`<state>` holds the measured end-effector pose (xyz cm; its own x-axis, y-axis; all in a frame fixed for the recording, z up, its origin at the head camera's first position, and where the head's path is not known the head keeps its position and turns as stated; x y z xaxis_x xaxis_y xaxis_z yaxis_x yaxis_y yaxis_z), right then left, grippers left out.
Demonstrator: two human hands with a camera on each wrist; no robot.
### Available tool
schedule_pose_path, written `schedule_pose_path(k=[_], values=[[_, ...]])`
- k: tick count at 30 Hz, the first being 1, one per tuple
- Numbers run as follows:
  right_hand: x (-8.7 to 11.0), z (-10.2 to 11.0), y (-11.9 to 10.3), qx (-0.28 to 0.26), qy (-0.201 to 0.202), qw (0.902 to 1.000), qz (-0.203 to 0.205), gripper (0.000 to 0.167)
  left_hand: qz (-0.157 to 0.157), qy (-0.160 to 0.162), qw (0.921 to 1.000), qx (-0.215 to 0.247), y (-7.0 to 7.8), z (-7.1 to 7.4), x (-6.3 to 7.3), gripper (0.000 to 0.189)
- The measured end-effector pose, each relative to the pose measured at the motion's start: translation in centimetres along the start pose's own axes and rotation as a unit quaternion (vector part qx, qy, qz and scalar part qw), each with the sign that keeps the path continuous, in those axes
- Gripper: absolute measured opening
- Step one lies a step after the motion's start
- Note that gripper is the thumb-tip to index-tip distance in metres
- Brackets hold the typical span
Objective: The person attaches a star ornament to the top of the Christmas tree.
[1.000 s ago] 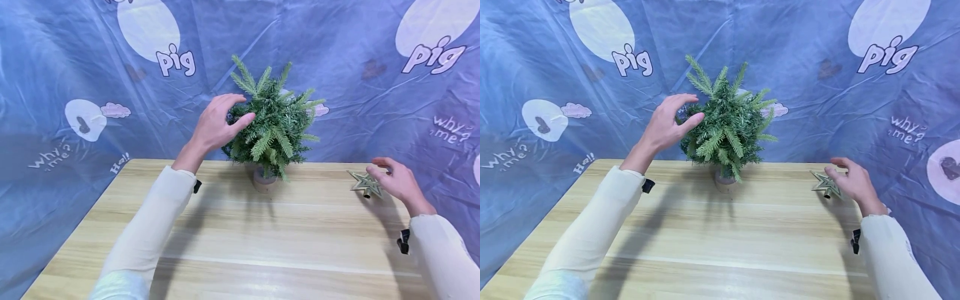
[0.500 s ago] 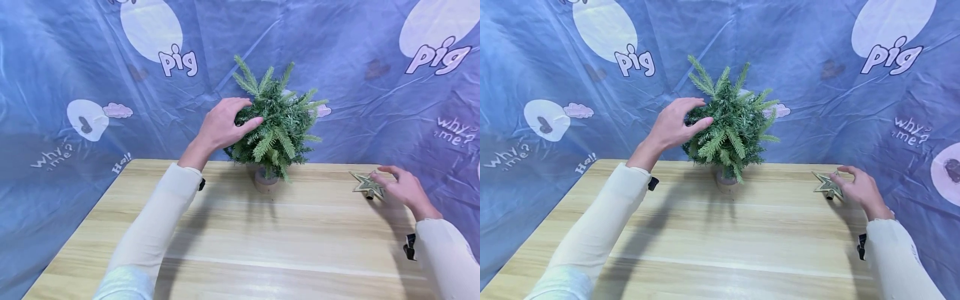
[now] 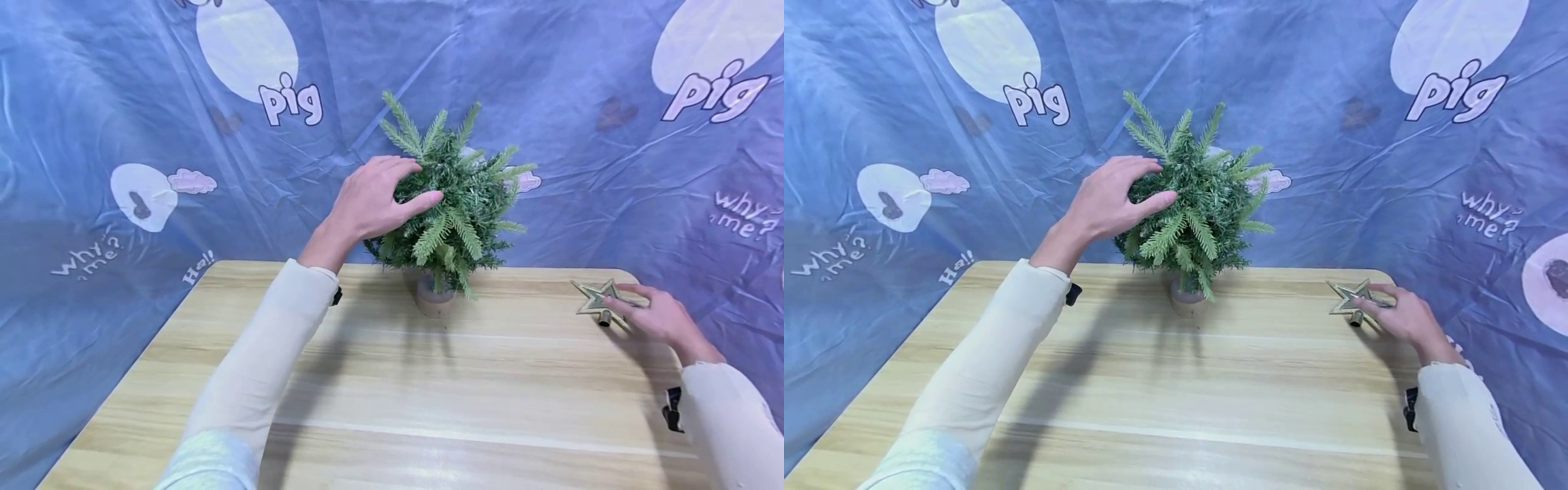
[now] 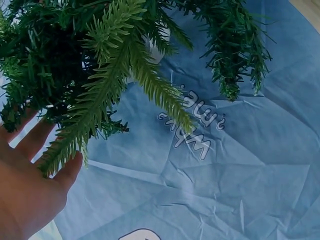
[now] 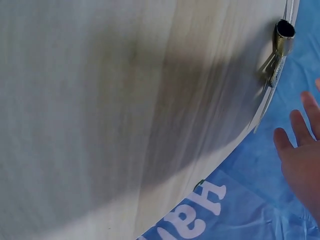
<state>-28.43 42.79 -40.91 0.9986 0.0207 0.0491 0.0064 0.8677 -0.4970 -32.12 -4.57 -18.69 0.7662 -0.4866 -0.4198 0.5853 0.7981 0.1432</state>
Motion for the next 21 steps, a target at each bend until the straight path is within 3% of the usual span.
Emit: schedule_pose_path(k=[6,12,21], values=[[0.4,-0.6,0.6,0.009,0.001,0.9999,0.008,0.082,-0.005,-0.019,0.9993,-0.032,0.1,-0.8,0.3,0.076],[0.7,-0.7,1.3,0.014,-0.004,0.9999,0.008,0.083,0.024,-0.044,0.9983,-0.027,0.0,-1.2,0.3,0.078],[0.8,-0.9,2.0,-0.009,-0.051,0.9986,-0.009,0.087,0.018,-0.034,0.9987,-0.034,0.2,-1.1,0.3,0.075]])
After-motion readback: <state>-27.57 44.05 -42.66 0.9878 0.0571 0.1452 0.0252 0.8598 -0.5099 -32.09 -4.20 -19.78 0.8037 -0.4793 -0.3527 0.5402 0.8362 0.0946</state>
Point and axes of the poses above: each hand's wrist, its own x-axis away from the middle knuckle, its own z-axis out of the back of the hand, y = z × x, the point moved 6 cm from there along -x, towards the middle knuckle
